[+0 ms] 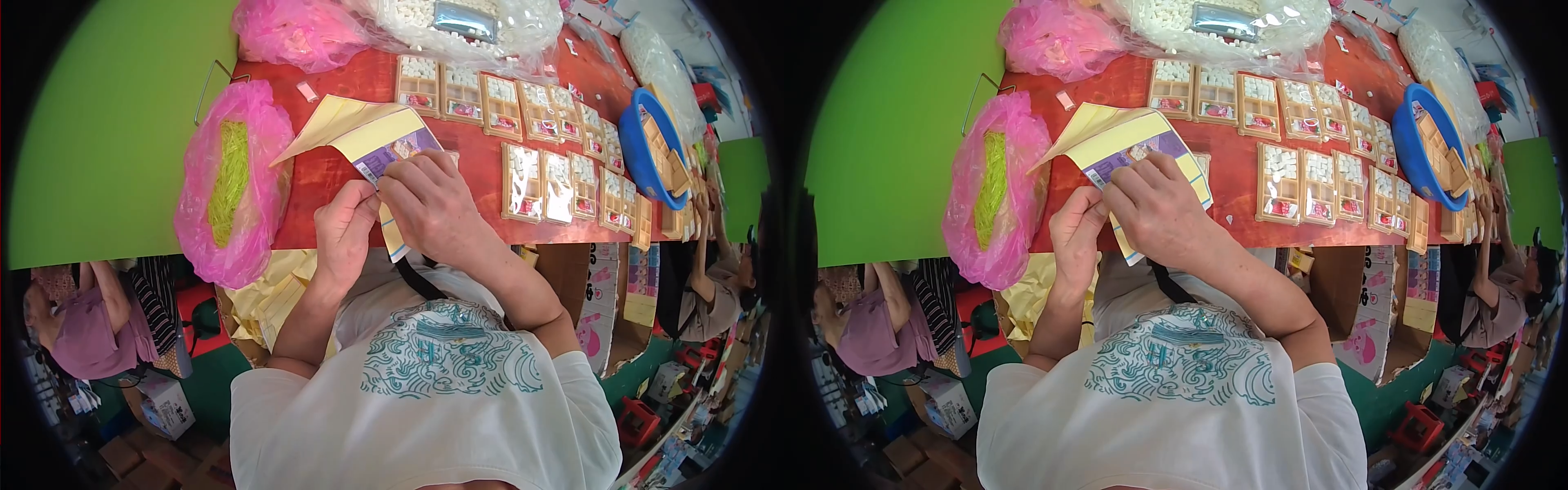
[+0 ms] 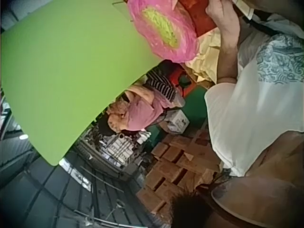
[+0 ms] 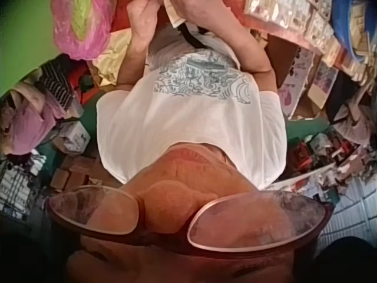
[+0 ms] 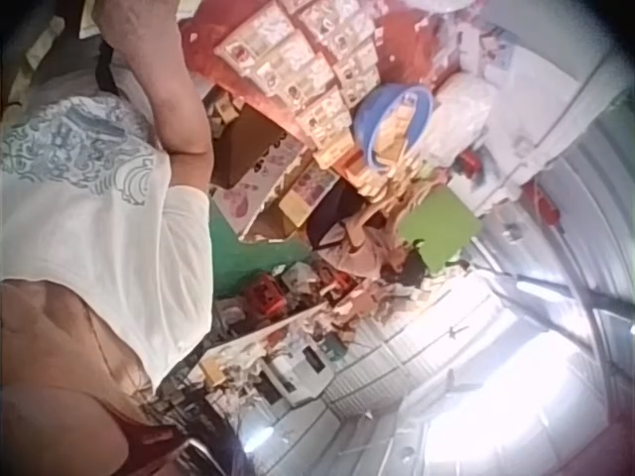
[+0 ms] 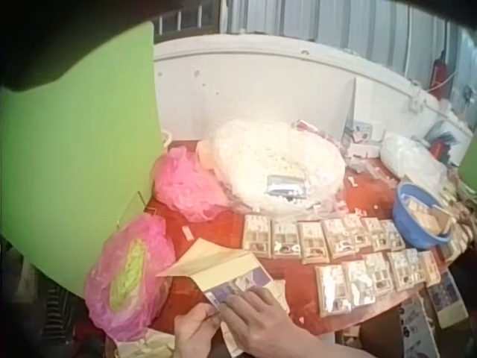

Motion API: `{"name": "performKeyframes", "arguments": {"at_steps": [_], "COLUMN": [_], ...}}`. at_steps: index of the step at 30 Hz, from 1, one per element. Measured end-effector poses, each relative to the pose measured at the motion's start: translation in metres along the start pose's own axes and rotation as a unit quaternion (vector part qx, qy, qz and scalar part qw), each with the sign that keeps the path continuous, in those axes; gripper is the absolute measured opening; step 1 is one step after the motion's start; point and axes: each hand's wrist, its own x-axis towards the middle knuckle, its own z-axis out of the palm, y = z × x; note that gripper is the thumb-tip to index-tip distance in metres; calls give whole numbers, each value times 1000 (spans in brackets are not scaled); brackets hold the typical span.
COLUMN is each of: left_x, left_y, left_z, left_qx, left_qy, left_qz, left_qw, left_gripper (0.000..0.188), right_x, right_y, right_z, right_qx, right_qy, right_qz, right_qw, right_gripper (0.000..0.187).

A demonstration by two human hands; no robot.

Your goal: Packaging small white items into plastic containers and applying labels.

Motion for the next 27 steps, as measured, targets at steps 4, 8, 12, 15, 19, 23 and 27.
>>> {"name": "performKeyframes", "arguments": {"at_steps": [4,8,12,15,19,23,27], "left_x": [2,3,5,4,5,6,7], "left_y": [-2,1,-1,0,3,-6,-11], "left_z": [-2,-1,-1,-3,-3,-3,-3], "left_qx": [35,-11,-44,-24,7,-69,-105], "left_qy": [-12,-20,-23,-24,-34,-45,-41], "left_qz": [-7,-9,-17,-20,-10,-28,-37], "left_qw": [999,1000,999,999,999,996,993], "left_gripper": [11,11,12,12,12,12,12], "right_x": [3,1,0,2,6,3,1], "right_y": [2,10,13,11,9,16,22], "right_z": [-1,1,1,1,-4,3,7], "right_qx": [38,183,158,111,131,218,247], "right_qy": [-40,-48,-31,-37,-64,-58,-39], "right_qz": [24,125,62,21,56,115,133], "right_qw": [998,974,985,993,988,967,959], "right_gripper": [21,18,17,16,13,10,9]}}
